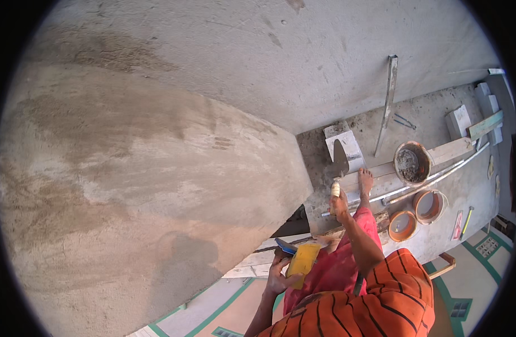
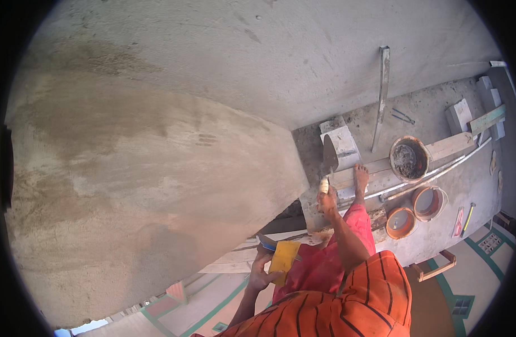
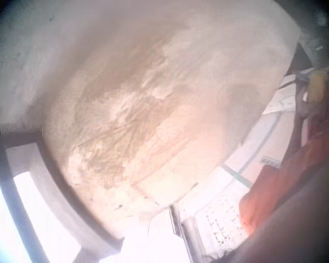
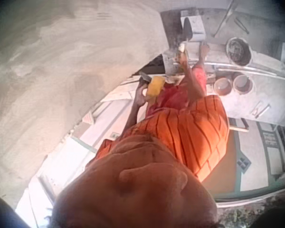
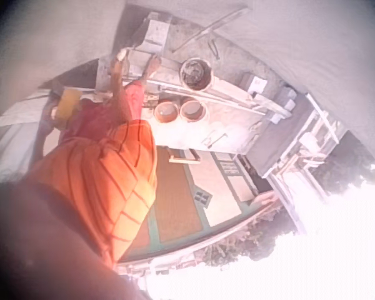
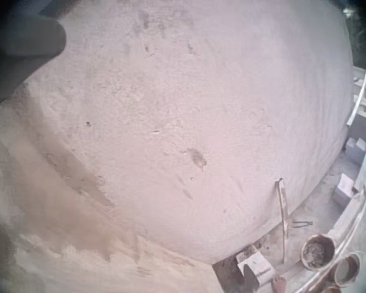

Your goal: The person smooths a freshly plastered concrete wall using a trowel and a sponge. They repeatedly scrape the surface with the trowel to level the plaster and wipe the wall with the sponge to clean off excess material.

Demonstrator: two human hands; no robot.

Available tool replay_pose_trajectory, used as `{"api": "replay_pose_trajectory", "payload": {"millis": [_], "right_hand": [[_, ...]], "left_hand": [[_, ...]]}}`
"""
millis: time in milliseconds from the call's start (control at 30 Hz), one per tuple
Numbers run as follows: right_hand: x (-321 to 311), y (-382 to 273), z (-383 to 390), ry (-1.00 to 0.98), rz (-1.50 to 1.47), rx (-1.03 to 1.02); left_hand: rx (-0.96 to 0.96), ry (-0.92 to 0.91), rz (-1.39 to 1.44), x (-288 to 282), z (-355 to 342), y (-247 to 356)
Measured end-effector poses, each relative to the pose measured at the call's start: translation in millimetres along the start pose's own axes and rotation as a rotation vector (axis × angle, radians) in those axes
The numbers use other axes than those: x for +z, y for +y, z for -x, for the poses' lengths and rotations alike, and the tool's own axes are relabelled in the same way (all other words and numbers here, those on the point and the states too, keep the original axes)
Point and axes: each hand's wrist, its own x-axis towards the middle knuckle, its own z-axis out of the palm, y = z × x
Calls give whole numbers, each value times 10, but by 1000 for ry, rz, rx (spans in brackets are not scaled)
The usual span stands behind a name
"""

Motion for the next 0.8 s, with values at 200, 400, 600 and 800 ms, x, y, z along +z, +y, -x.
{"api": "replay_pose_trajectory", "payload": {"millis": [200,400,600,800], "right_hand": [[740,-1934,1799,-481,-71,-402],[1437,-2789,3235,-896,-250,-762],[1943,-2899,4192,-1410,-332,-644],[2128,-3139,4318,-1762,-169,-545]], "left_hand": [[127,48,-175,-446,490,466],[236,161,-291,-578,853,773],[196,342,-293,-253,824,735],[-23,631,-155,276,573,899]]}}
